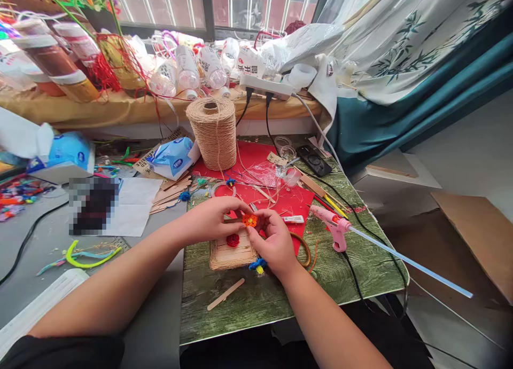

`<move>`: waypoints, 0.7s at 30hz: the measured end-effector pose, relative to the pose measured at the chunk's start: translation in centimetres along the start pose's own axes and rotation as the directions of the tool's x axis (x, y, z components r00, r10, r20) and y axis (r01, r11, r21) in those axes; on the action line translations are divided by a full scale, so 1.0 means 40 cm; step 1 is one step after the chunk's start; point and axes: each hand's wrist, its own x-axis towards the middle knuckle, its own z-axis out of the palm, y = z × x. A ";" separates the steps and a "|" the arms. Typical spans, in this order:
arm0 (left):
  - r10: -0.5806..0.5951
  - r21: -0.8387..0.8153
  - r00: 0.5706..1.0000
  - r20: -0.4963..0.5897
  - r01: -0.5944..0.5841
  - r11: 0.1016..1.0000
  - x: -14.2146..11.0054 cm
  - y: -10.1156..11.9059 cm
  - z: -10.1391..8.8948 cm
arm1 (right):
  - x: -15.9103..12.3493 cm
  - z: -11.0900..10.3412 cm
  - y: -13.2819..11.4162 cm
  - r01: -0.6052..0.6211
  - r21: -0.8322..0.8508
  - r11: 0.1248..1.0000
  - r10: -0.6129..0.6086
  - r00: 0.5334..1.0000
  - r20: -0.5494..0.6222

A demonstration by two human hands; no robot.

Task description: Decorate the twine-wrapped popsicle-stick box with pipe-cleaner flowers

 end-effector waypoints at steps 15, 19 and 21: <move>-0.269 -0.120 0.963 0.012 0.269 0.956 0.025 0.029 0.030 | 0.006 0.000 -0.003 -0.031 0.159 0.987 0.037 0.999 -0.035; -0.332 -0.135 0.943 0.011 0.330 0.934 0.029 0.033 0.031 | 0.011 -0.001 -0.001 -0.083 0.187 0.979 0.093 0.994 -0.048; -0.353 -0.150 0.935 0.013 0.351 0.924 0.030 0.039 0.030 | 0.014 0.000 0.003 -0.100 0.207 0.973 0.111 0.993 -0.041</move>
